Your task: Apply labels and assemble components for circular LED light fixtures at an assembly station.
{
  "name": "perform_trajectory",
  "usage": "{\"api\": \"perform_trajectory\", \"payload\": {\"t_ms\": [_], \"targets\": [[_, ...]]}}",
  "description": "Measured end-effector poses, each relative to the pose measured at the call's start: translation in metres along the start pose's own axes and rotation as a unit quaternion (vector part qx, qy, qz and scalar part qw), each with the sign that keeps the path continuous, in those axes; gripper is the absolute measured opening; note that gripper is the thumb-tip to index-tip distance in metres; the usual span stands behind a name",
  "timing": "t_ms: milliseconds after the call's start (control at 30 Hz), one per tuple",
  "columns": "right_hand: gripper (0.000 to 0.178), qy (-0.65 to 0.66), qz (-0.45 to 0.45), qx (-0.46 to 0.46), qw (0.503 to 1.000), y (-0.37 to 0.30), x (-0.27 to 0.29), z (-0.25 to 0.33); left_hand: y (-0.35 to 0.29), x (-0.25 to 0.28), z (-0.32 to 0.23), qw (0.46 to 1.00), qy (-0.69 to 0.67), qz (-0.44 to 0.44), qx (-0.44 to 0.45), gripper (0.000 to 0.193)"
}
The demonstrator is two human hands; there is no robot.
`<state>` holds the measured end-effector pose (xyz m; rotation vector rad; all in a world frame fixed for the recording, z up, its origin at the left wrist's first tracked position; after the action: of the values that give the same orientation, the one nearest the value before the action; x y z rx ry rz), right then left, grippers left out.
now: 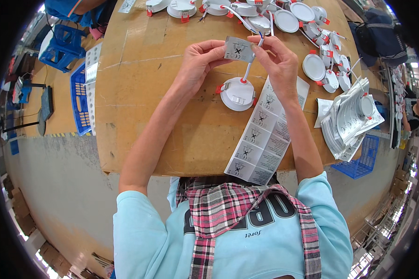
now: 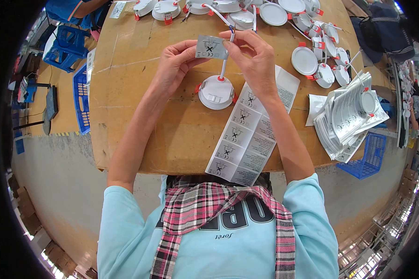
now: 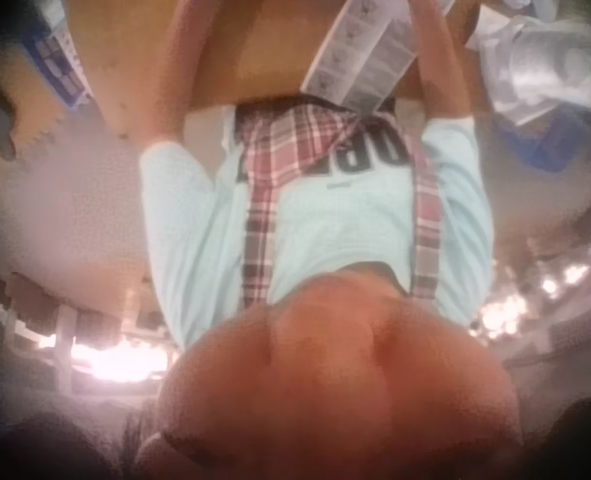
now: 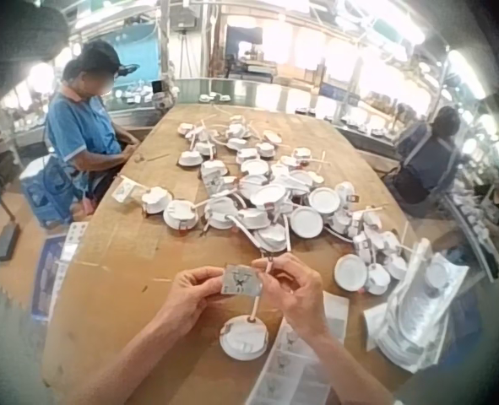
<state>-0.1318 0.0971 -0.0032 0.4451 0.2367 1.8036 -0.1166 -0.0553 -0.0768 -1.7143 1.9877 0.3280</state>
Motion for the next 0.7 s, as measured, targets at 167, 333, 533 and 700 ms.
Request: {"api": "perform_trajectory", "payload": {"t_ms": [167,333,533,700], "targets": [[0.017,-0.006,0.008,-0.01,1.0,0.003,0.0,0.001,0.0,-0.003,-0.008,1.0,0.016,0.001,-0.001,0.022],[0.018,-0.023,0.005,-0.011,1.0,0.005,0.0,0.005,-0.002,-0.005,-0.012,0.999,0.033,-0.001,0.0,0.024],[0.017,-0.035,-0.003,-0.019,0.999,0.007,0.0,0.002,-0.005,-0.005,-0.014,0.999,0.036,-0.014,0.006,0.024],[0.021,0.011,0.03,-0.015,0.999,0.012,-0.001,0.0,-0.004,-0.005,-0.016,0.999,0.036,-0.015,0.007,0.024]]}}
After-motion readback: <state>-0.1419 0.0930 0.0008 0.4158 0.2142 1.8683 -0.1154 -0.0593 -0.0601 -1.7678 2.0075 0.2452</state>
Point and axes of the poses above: each hand's wrist, its own y-axis towards the middle knuckle, its own x-axis out of the back of the hand, z = x × y, the point moved 9 cm from there along y, towards the middle knuckle, and after that the axes turned 6 degrees about x, right-handed, at the moved point
